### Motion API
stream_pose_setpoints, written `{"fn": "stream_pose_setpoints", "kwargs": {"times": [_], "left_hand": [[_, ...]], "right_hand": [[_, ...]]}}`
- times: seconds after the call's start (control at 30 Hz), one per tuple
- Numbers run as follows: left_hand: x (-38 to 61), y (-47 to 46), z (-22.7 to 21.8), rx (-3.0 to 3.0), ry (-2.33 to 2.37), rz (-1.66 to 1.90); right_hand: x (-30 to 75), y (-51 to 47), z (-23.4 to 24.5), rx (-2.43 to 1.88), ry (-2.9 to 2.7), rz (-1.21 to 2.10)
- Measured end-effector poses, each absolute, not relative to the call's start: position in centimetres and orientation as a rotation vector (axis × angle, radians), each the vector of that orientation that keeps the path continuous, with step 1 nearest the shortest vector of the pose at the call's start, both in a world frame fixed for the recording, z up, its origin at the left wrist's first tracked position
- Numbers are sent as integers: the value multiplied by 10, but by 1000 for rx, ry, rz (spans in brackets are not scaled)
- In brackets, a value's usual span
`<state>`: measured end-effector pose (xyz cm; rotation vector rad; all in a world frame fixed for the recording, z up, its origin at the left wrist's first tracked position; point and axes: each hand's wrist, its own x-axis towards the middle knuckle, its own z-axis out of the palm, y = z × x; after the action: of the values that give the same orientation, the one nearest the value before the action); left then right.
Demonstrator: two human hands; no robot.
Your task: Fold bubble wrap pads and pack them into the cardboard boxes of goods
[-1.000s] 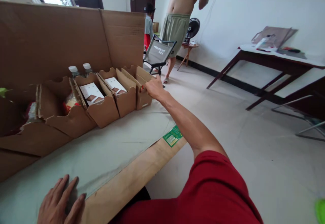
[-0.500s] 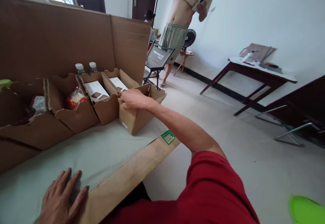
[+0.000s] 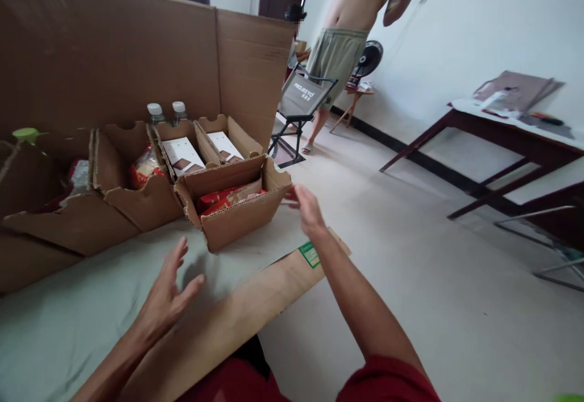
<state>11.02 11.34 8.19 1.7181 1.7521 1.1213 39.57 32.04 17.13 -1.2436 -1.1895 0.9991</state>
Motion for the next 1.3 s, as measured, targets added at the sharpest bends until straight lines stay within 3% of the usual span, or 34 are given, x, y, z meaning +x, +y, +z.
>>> {"fn": "stream_pose_setpoints", "kwargs": {"times": [0.1,0.23,0.33,0.47,0.57,0.77,0.93,1.0,1.1,1.2,1.3], "left_hand": [[129,156,82,1665,1656,1207],[129,175,79,1740,1669,1198],[110,156,80,1869,1918,980],[81,100,79,1845,2245,466],[77,54,75,1841,2247,340],[99,-4,85,1987,1894,505],[62,-41,116,1768,1465,913],[20,-61,125,1485,1713,1159],[-68,-88,132,1060,2487,1503],[-156,-97,131,817,3012,1406],[-218,-86,127,525,3167,1202]], "right_hand": [[380,317,130,-1230,-1173,1134],[374,307,113,-1183,-1136,1201],[383,285,102,-1232,-1169,1205],[387,246,74,-1436,-1560,958],[359,224,62,-1254,-1967,859],[224,184,71,-618,-2525,689],[166,129,71,-249,-2822,489],[172,106,73,-57,-2866,528],[191,81,76,85,-2860,677],[203,69,73,48,-2802,767],[202,67,67,-14,-2731,774]]}}
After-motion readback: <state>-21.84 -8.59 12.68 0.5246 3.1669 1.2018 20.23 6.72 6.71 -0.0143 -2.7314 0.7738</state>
